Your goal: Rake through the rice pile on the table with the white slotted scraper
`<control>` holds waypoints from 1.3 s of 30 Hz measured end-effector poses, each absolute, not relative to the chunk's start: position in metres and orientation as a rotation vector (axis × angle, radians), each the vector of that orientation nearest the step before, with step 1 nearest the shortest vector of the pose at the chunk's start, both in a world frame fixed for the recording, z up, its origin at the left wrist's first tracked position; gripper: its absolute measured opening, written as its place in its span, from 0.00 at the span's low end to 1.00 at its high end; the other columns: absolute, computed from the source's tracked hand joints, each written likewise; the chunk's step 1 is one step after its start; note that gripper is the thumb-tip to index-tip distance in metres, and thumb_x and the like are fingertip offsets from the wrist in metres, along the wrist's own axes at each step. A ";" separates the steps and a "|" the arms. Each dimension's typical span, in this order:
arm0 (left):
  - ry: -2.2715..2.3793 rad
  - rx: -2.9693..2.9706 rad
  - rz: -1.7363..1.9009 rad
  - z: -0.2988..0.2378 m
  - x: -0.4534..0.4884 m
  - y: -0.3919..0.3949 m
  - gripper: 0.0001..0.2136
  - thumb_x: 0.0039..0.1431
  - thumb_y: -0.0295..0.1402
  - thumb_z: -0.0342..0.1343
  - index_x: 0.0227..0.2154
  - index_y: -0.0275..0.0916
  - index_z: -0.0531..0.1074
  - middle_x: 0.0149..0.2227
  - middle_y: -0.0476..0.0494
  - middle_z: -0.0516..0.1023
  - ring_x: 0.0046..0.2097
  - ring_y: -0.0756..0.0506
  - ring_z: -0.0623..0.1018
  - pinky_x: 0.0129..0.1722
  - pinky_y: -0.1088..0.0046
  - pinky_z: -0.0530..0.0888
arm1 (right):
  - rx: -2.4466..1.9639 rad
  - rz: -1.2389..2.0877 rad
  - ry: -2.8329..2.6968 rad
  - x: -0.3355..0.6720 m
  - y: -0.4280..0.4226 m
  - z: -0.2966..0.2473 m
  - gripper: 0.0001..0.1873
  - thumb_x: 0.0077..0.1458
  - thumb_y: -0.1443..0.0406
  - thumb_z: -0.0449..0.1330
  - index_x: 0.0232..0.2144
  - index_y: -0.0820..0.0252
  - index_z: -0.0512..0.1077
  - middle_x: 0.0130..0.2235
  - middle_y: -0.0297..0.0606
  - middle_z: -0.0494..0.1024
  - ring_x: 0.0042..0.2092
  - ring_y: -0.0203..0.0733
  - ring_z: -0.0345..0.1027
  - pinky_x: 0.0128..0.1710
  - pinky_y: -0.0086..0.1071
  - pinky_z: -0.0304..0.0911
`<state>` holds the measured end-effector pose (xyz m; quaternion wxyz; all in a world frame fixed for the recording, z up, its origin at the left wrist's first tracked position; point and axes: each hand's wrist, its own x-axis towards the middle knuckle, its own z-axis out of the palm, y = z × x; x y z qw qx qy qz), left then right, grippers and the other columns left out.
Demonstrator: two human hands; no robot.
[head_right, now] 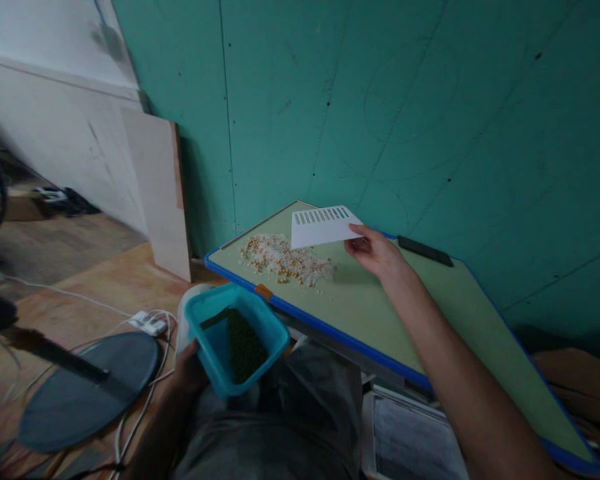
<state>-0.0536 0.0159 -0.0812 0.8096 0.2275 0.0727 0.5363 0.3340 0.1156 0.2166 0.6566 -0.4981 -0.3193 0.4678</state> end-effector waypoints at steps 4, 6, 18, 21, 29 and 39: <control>0.136 0.485 1.133 -0.081 -0.054 0.016 0.15 0.61 0.36 0.64 0.50 0.42 0.83 0.47 0.38 0.87 0.62 0.28 0.76 0.67 0.45 0.62 | -0.954 0.860 -0.598 0.339 0.121 0.220 0.08 0.54 0.70 0.67 0.36 0.56 0.73 0.39 0.35 0.82 0.42 0.38 0.78 0.32 0.27 0.77; 0.127 0.487 1.128 -0.080 -0.054 0.016 0.15 0.62 0.35 0.64 0.50 0.42 0.83 0.48 0.38 0.87 0.63 0.28 0.74 0.68 0.45 0.62 | -0.905 0.626 -0.646 0.350 0.122 0.224 0.09 0.55 0.64 0.67 0.38 0.55 0.73 0.42 0.36 0.81 0.45 0.42 0.78 0.35 0.34 0.79; 0.123 0.509 1.121 -0.074 -0.056 0.016 0.16 0.63 0.36 0.63 0.52 0.41 0.82 0.47 0.39 0.87 0.59 0.30 0.78 0.67 0.49 0.64 | -1.301 -0.231 -1.125 0.380 0.122 0.210 0.19 0.57 0.49 0.61 0.33 0.59 0.74 0.36 0.45 0.82 0.39 0.50 0.77 0.42 0.46 0.72; 0.140 0.502 1.135 -0.075 -0.055 0.015 0.16 0.63 0.35 0.63 0.52 0.42 0.82 0.46 0.39 0.87 0.57 0.31 0.80 0.66 0.50 0.66 | -1.377 -0.189 -1.227 0.381 0.125 0.203 0.15 0.55 0.56 0.62 0.39 0.60 0.76 0.42 0.48 0.84 0.43 0.52 0.78 0.46 0.47 0.71; 0.183 0.481 1.151 -0.080 -0.055 0.017 0.17 0.60 0.36 0.65 0.52 0.43 0.82 0.48 0.40 0.87 0.60 0.30 0.77 0.67 0.48 0.64 | -1.568 0.228 -1.319 0.379 0.119 0.205 0.15 0.50 0.59 0.66 0.38 0.64 0.78 0.36 0.47 0.83 0.31 0.46 0.75 0.27 0.37 0.70; 0.221 0.463 1.164 -0.084 -0.056 0.018 0.19 0.60 0.38 0.65 0.53 0.42 0.82 0.51 0.38 0.85 0.62 0.29 0.74 0.68 0.47 0.60 | -1.204 0.667 -1.446 0.291 0.092 0.206 0.29 0.45 0.49 0.74 0.44 0.60 0.78 0.36 0.42 0.85 0.28 0.39 0.72 0.19 0.27 0.60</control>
